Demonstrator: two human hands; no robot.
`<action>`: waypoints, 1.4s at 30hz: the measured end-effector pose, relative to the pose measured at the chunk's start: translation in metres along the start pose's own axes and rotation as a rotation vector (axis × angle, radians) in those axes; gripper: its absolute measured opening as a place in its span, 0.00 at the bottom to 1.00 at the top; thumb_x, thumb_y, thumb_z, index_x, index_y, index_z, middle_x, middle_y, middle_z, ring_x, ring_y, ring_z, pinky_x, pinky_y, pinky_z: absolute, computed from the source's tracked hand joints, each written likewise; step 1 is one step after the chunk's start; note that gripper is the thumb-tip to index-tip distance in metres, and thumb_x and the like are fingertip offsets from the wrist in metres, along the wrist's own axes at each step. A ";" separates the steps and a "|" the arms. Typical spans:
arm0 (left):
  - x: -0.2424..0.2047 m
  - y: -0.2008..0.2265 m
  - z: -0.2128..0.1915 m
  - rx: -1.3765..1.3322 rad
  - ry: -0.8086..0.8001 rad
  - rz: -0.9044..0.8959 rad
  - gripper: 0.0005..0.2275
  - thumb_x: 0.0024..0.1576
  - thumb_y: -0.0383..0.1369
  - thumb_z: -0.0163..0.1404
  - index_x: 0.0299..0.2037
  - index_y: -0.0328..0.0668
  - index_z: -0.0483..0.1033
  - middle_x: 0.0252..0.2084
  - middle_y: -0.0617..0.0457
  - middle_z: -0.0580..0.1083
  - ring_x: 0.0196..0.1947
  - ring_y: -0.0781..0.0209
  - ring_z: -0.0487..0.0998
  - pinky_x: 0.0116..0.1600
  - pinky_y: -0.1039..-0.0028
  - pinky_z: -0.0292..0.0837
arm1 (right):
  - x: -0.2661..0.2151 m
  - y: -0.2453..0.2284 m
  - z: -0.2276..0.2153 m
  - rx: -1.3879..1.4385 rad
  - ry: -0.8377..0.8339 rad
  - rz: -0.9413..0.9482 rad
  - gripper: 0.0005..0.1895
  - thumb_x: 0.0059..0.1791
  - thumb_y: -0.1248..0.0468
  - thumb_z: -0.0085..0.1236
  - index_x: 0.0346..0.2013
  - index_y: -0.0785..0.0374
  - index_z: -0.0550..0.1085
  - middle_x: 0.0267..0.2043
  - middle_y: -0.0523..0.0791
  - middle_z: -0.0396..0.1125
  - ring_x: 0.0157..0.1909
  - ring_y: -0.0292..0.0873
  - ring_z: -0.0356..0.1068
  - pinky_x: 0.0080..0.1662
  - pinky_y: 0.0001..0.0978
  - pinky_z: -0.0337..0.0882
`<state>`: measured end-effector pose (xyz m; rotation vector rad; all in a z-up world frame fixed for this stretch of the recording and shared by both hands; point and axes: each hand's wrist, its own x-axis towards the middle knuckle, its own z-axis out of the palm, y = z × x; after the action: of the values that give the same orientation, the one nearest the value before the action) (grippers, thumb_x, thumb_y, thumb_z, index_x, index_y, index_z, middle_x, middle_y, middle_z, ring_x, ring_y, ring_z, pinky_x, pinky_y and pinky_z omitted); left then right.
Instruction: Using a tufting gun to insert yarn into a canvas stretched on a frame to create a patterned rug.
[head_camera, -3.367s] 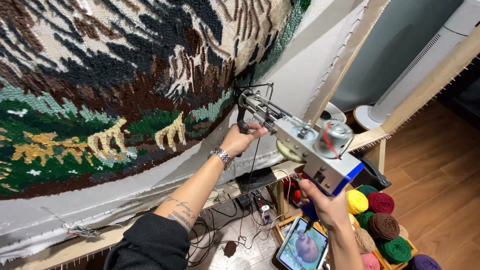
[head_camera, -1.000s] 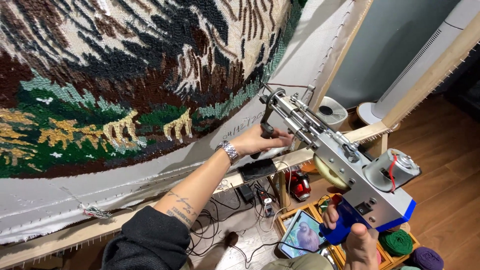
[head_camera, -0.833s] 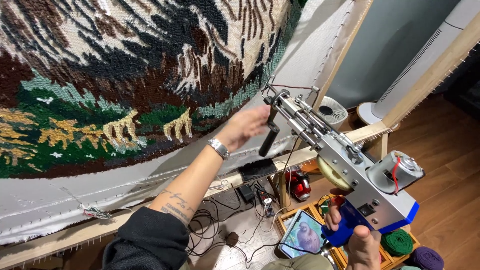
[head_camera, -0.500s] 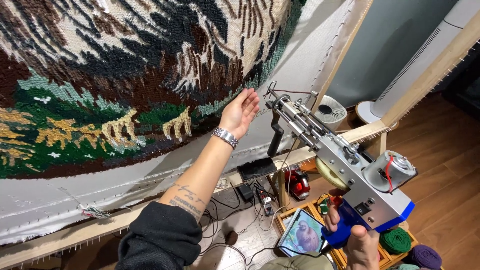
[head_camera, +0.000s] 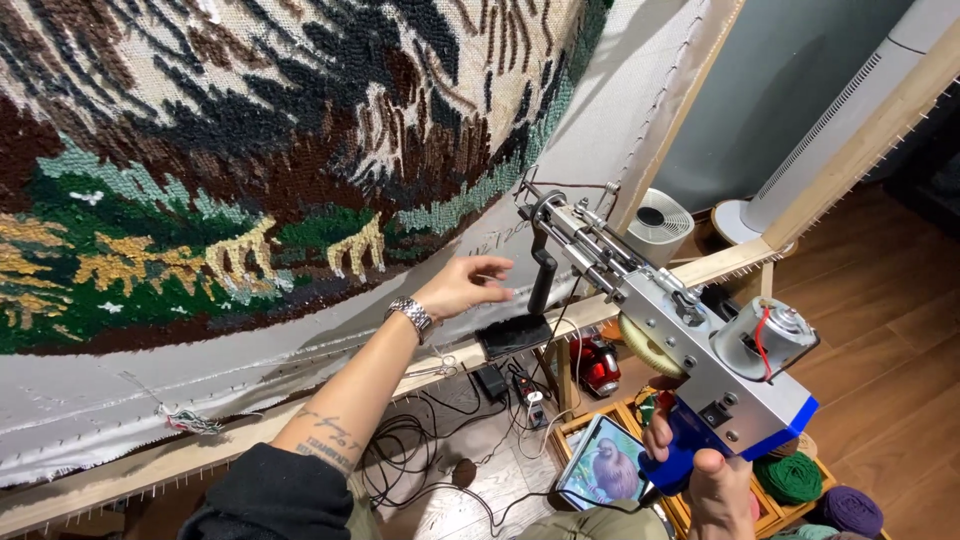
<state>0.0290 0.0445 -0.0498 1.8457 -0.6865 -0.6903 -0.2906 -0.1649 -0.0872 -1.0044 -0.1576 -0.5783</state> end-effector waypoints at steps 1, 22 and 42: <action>0.000 0.000 0.000 0.023 -0.050 0.041 0.31 0.50 0.41 0.62 0.66 0.50 0.71 0.61 0.52 0.75 0.57 0.62 0.77 0.65 0.70 0.74 | 0.000 0.000 0.001 -0.008 -0.003 -0.009 0.46 0.42 0.50 0.85 0.60 0.63 0.62 0.30 0.47 0.64 0.29 0.41 0.65 0.28 0.32 0.67; 0.012 0.034 0.046 0.025 -0.064 -0.024 0.46 0.40 0.64 0.52 0.71 0.55 0.64 0.22 0.63 0.64 0.21 0.72 0.63 0.34 0.79 0.61 | 0.016 0.000 0.025 -0.055 0.036 0.034 0.50 0.37 0.42 0.87 0.56 0.64 0.64 0.27 0.46 0.64 0.24 0.39 0.64 0.25 0.30 0.67; 0.038 0.021 0.039 0.274 -0.208 0.074 0.15 0.54 0.51 0.57 0.42 0.58 0.88 0.32 0.63 0.80 0.32 0.68 0.74 0.41 0.76 0.69 | 0.020 -0.007 0.038 -0.015 0.037 -0.026 0.52 0.39 0.47 0.88 0.60 0.72 0.64 0.50 0.56 0.71 0.27 0.40 0.65 0.27 0.29 0.65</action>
<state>0.0236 -0.0136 -0.0488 2.0014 -1.0221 -0.7777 -0.2723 -0.1444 -0.0535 -1.0065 -0.1339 -0.6227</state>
